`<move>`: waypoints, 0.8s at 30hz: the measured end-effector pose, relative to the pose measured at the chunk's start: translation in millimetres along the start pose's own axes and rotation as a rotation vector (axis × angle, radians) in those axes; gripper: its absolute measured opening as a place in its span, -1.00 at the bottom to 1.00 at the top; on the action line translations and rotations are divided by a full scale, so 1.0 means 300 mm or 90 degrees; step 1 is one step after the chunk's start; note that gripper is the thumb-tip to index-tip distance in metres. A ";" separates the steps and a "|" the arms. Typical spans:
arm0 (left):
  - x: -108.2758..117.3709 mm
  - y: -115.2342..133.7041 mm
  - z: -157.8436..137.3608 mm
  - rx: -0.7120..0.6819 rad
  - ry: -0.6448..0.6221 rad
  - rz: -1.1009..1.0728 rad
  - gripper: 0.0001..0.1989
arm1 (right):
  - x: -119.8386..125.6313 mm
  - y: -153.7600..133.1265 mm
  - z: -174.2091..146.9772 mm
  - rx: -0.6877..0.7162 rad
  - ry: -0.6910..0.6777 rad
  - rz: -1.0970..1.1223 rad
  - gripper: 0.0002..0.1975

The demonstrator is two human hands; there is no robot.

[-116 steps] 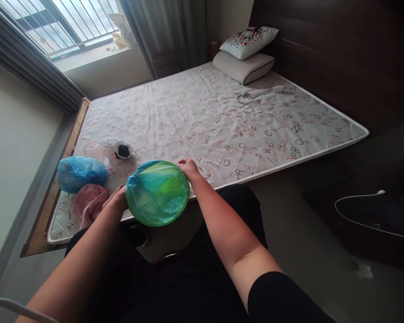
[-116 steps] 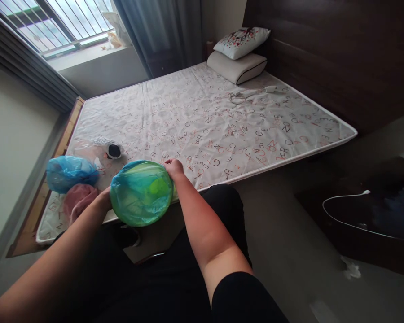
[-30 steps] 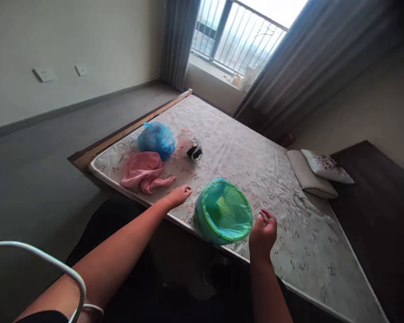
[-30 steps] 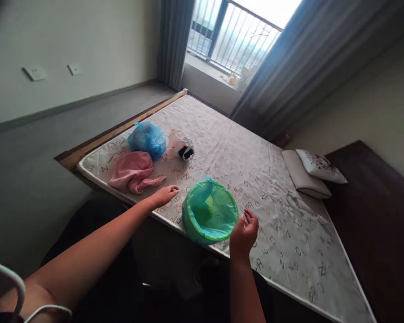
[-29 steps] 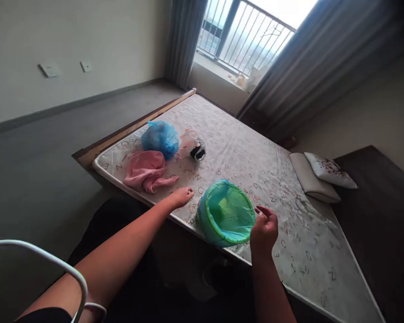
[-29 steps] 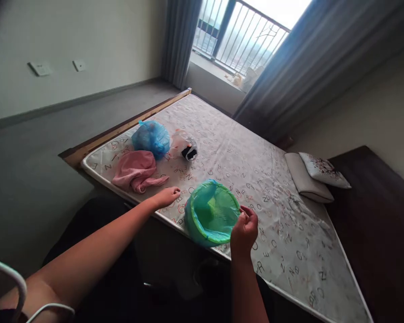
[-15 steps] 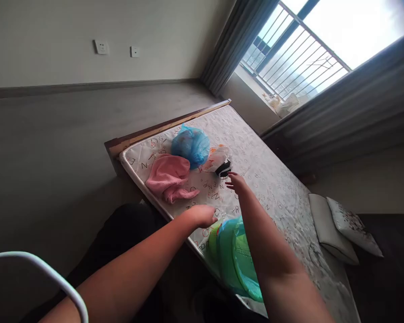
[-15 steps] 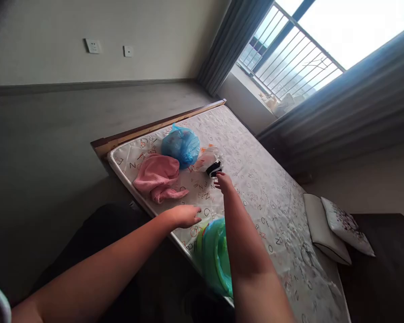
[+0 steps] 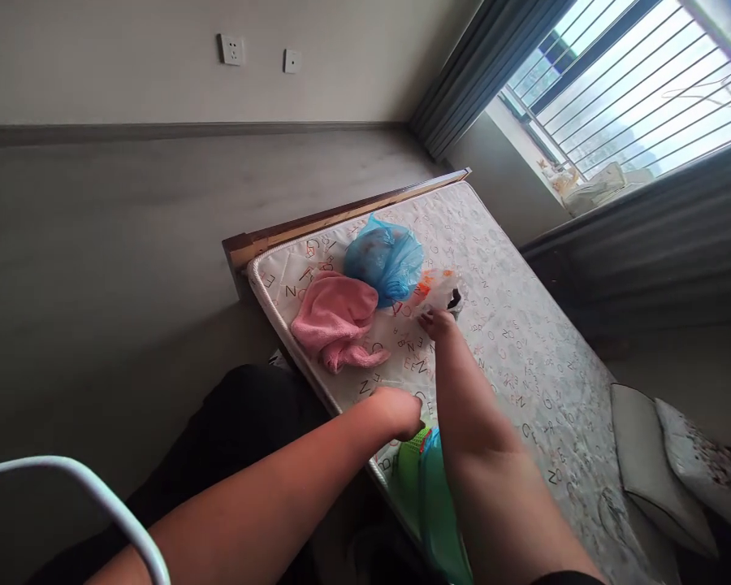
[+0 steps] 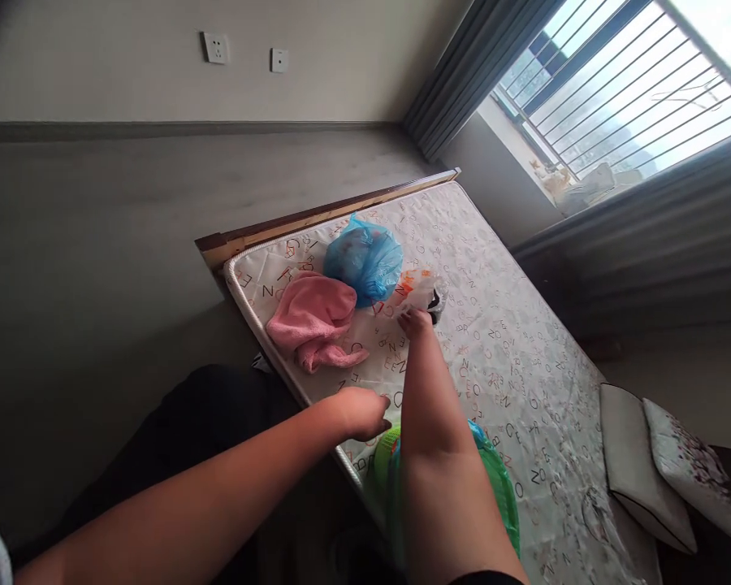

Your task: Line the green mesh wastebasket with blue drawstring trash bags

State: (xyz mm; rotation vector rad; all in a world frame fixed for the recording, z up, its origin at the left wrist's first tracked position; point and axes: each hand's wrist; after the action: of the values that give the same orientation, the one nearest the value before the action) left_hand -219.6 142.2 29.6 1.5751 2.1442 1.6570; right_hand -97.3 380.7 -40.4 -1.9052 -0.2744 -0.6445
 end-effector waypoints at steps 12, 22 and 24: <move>-0.008 0.043 0.067 -0.005 0.176 -0.072 -0.45 | 0.869 -0.165 -0.530 0.153 0.134 0.200 -0.73; -0.284 0.132 0.046 -0.189 0.170 -0.242 -0.08 | 1.232 0.293 -1.208 0.320 0.190 -0.367 -0.74; -0.334 0.146 0.041 -0.185 0.151 -0.250 -0.03 | 1.100 0.361 -1.212 0.341 0.082 -0.468 -0.79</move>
State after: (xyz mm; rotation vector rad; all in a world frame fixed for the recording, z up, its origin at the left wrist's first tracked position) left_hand -133.5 79.0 3.3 0.8555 2.0164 1.9700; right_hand 114.4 -26.4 165.4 -1.2122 -0.9831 -1.0445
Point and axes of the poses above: each hand's wrist, its own z-axis towards the middle knuckle, its own x-axis out of the back of the hand, y = z × x, and after that the axes turned 4 degrees about y, right-handed
